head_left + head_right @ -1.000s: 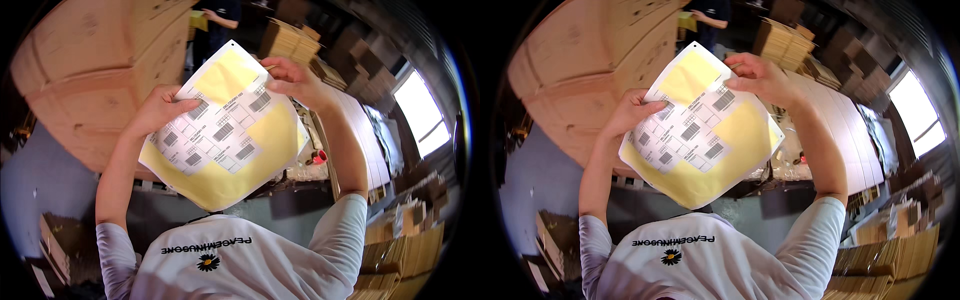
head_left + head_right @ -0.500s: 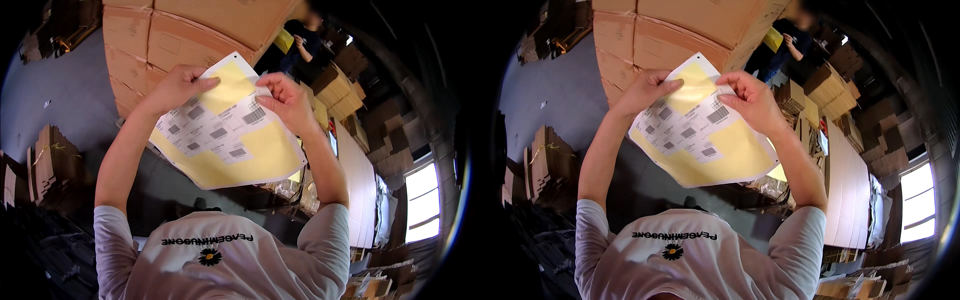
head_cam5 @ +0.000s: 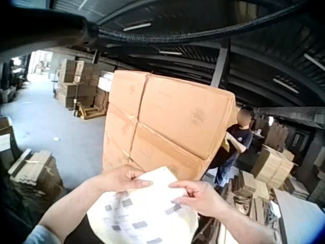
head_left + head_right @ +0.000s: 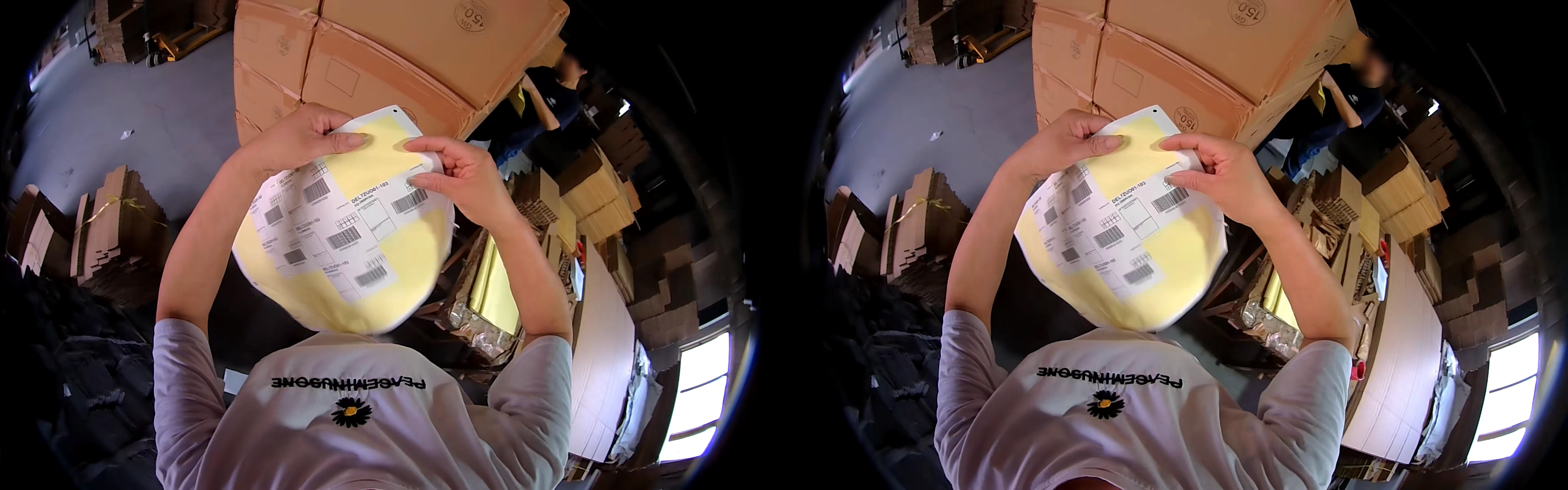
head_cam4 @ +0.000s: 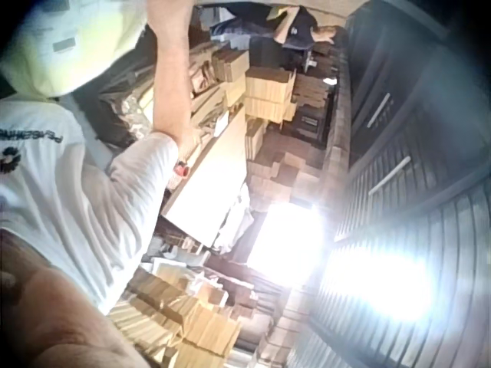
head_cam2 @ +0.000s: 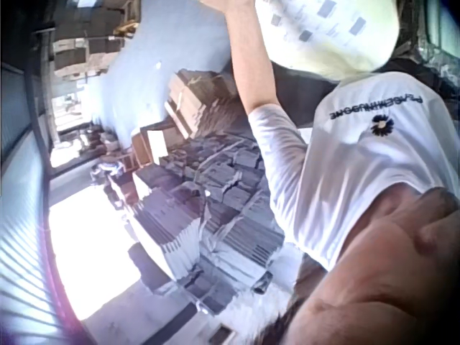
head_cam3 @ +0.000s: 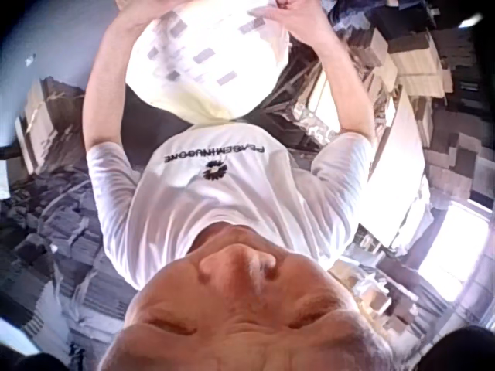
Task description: The person folds flat cardboard sheets into box shapes, secures the seams with a handheld tape dispenser, and then applies shipping labels to the finished boxes. The person handles cardboard, tape, and labels throughout the process.
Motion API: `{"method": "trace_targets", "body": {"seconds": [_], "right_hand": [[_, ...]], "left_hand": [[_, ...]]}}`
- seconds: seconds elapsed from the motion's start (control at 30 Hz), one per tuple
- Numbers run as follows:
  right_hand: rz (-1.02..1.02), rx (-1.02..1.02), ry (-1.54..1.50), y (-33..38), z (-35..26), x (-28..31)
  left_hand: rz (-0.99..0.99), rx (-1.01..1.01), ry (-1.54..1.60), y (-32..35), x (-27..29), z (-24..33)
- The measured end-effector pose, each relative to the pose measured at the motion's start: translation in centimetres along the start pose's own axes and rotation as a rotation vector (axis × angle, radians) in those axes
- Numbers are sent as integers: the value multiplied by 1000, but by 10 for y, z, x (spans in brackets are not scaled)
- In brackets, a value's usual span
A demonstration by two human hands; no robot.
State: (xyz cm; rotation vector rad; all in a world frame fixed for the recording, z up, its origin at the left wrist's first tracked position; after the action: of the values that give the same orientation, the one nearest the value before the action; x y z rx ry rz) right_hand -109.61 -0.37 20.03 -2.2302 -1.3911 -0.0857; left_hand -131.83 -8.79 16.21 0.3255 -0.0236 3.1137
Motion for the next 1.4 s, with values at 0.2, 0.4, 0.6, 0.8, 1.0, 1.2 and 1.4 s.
{"method": "trace_targets", "body": {"seconds": [0.2, 0.4, 0.6, 0.8, 1.0, 1.2, 1.4], "right_hand": [[77, 47, 194, 10, 25, 19], [186, 74, 215, 23, 59, 22], [360, 181, 146, 25, 83, 35], [526, 639, 635, 18, 78, 49], [583, 735, 702, -3, 32, 41], [840, 425, 217, -70, 16, 58], [961, 458, 359, -122, -15, 43]], "left_hand": [[-51, 117, -21, -25, -12, -7], [-97, 218, 73, -48, -10, -34], [-120, 251, 41, -76, -15, -43], [-105, 362, 151, -117, -1, -58], [-12, 406, -151, -153, 56, -94], [0, 158, -335, -148, 119, -116], [-14, -103, -471, -132, 139, -116]]}}
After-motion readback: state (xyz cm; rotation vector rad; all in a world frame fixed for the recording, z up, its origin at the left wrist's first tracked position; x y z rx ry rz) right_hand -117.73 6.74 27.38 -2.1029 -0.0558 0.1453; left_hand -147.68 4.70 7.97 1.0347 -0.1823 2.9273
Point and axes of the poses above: each hand's wrist, its own y-axis away from the middle knuckle, its own x-axis out of the back of the hand, z = x × y, the point moved 4 cm from there along -y, towards the middle knuckle, and after that the axes turned 14 degrees about x, right-handed, at the moved point
